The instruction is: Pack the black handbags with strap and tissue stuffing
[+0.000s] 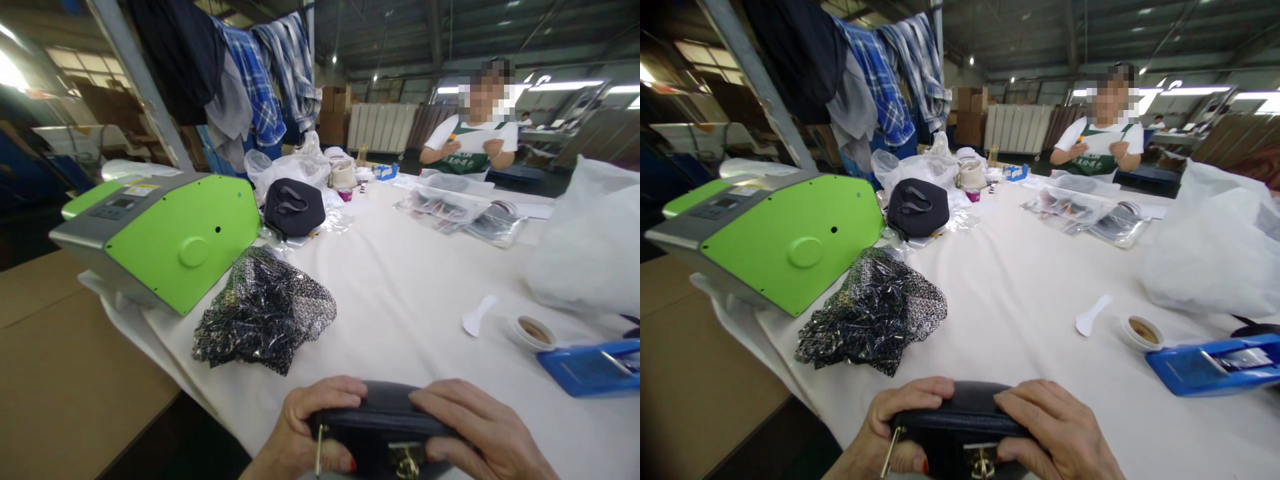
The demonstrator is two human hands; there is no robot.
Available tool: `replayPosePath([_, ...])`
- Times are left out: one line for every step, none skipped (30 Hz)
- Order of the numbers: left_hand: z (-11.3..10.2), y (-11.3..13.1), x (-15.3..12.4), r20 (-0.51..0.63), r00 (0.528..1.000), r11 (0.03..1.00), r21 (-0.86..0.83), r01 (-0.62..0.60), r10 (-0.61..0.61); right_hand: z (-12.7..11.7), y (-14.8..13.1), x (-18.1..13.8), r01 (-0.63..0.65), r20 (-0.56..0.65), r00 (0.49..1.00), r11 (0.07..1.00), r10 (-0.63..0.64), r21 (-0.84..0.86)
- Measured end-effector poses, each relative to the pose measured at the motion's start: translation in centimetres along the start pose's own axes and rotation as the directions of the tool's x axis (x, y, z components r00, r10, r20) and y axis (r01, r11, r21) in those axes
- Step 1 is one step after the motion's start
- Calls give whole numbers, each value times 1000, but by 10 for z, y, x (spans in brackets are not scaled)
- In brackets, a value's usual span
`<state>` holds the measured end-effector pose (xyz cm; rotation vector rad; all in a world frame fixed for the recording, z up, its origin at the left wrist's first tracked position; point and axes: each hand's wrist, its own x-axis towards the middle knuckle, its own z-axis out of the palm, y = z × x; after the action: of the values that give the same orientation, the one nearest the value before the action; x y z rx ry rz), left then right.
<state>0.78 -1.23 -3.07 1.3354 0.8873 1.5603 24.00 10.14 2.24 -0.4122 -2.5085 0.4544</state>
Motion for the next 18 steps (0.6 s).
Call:
replayPosePath([1, 1, 0, -1, 1000, 1000, 13, 2, -2, 2, 2, -3, -1, -30, 1000, 1000, 0, -6])
replayPosePath([1, 2, 1, 0, 1000, 1000, 23, -5, 5, 5, 3, -5, -8, -62, 998, 1000, 8, -3])
replayPosePath([2, 3, 2, -4, 1000, 1000, 28, -13, 13, 7, 4, -6, -18, -88, 996, 1000, 19, 11])
replayPosePath([2, 3, 3, -13, 1000, 999, 31, -19, 19, 8, 5, -7, -30, -99, 995, 999, 33, 31])
replayPosePath([3, 4, 3, -28, 999, 999, 34, -19, 20, 8, 5, -7, -38, -92, 995, 998, 43, 50])
replayPosePath([3, 4, 4, -45, 999, 999, 36, -18, 20, 8, 5, -7, -43, -71, 996, 997, 47, 64])
replayPosePath([3, 5, 4, -56, 998, 999, 43, -10, 13, 6, 4, -6, -43, -39, 998, 997, 46, 70])
replayPosePath([4, 6, 3, -64, 998, 999, 53, 0, 3, 4, 3, -6, -41, -13, 999, 997, 42, 61])
replayPosePath([4, 7, 3, -70, 998, 998, 63, 8, -3, 2, 2, -6, -41, 2, 999, 998, 41, 39])
replayPosePath([5, 8, 2, -75, 997, 997, 73, 10, -5, 1, 0, -7, -45, 5, 999, 999, 44, 10])
replayPosePath([6, 9, 0, -81, 997, 997, 81, 13, -7, 0, -1, -9, -55, -3, 998, 998, 55, -18])
replayPosePath([7, 9, -1, -90, 996, 996, 89, 17, -9, 1, -2, -11, -73, -17, 997, 997, 72, -36])
replayPosePath([8, 10, -1, -103, 995, 995, 97, 23, -13, 3, -3, -13, -94, -34, 995, 995, 93, -33])
replayPosePath([8, 11, -2, -119, 993, 994, 104, 32, -20, 5, -4, -14, -113, -49, 992, 994, 112, -9])
replayPosePath([8, 11, -2, -135, 991, 993, 112, 42, -26, 7, -4, -15, -130, -53, 990, 991, 132, 30])
replayPosePath([8, 11, -2, -145, 989, 992, 120, 50, -33, 8, -5, -15, -151, -50, 987, 986, 155, 76])
replayPosePath([8, 10, -2, -153, 987, 990, 129, 62, -42, 9, -5, -15, -175, -36, 983, 977, 181, 122])
replayPosePath([8, 10, -3, -163, 985, 987, 141, 75, -52, 8, -5, -14, -208, -10, 977, 964, 213, 165])
